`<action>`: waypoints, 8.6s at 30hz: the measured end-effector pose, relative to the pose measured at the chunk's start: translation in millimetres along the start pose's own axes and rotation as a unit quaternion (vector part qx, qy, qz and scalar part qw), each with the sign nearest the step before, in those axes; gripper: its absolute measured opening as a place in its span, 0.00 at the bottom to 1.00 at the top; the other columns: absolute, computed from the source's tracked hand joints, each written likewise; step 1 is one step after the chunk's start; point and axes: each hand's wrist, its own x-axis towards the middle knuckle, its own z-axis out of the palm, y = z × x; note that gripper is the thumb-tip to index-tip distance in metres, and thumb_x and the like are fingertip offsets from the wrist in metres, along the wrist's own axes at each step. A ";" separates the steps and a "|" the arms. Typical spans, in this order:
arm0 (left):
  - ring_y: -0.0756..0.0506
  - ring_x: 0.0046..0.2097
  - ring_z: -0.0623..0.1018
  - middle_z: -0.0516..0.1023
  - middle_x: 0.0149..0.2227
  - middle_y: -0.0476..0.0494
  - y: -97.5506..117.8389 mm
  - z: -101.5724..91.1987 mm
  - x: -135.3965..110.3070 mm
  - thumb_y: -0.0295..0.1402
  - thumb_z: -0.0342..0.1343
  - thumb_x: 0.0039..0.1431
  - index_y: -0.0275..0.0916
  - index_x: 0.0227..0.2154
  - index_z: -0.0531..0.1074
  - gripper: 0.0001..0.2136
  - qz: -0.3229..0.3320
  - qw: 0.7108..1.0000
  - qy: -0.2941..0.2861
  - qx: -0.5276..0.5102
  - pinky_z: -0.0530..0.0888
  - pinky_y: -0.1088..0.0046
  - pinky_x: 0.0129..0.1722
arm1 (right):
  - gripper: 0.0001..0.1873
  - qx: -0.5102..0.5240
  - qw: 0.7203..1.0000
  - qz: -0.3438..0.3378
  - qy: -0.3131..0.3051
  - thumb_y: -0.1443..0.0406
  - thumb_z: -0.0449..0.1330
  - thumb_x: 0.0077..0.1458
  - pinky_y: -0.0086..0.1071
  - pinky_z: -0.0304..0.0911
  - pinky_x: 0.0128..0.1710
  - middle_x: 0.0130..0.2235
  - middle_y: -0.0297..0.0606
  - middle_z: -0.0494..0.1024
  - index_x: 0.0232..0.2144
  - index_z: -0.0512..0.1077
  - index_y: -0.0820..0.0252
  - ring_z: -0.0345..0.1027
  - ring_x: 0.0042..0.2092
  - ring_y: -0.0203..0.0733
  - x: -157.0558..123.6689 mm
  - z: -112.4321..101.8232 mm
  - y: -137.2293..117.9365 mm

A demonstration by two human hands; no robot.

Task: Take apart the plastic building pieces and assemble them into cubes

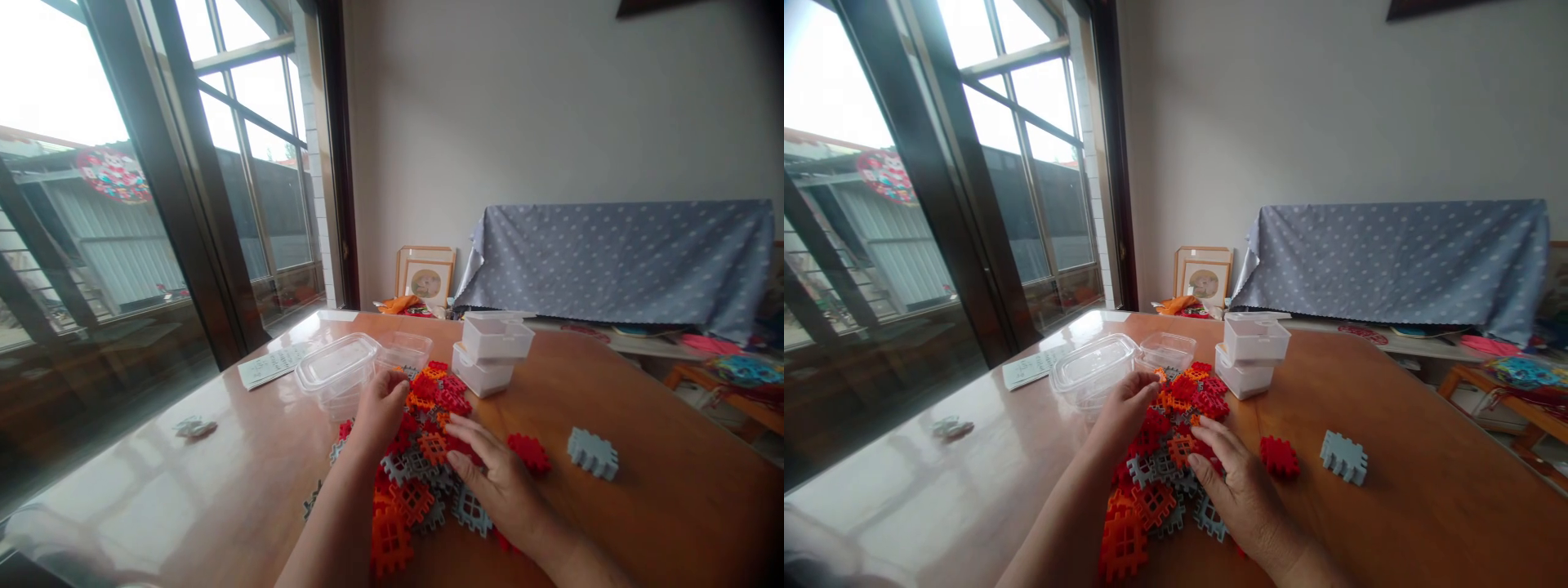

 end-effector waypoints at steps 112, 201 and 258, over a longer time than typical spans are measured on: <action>0.31 0.65 0.62 0.75 0.56 0.41 -7.4 70.8 -37.9 0.32 0.54 0.58 0.46 0.42 0.78 0.12 0.218 0.832 -0.191 0.473 0.55 0.48 0.64 | 0.20 0.055 0.943 0.173 0.277 0.51 0.54 0.60 0.35 0.71 0.38 0.37 0.42 0.84 0.43 0.78 0.55 0.80 0.39 0.48 7.8 -87.4 43.7; 0.45 0.38 0.76 0.79 0.37 0.43 -23.3 19.8 -5.0 0.37 0.51 0.63 0.37 0.46 0.74 0.13 0.008 0.979 -0.115 0.168 0.70 0.70 0.39 | 0.20 -0.093 0.982 0.098 -0.131 0.52 0.59 0.59 0.34 0.64 0.40 0.39 0.37 0.78 0.50 0.76 0.52 0.73 0.40 0.45 -11.3 -23.9 5.6; 0.43 0.43 0.73 0.75 0.45 0.42 -13.7 8.4 -13.1 0.26 0.60 0.42 0.41 0.45 0.69 0.23 0.102 0.927 -0.187 0.308 0.69 0.70 0.41 | 0.17 -0.120 0.980 0.104 -0.119 0.54 0.57 0.59 0.35 0.66 0.44 0.45 0.40 0.77 0.46 0.76 0.52 0.73 0.46 0.49 -9.8 -15.7 15.7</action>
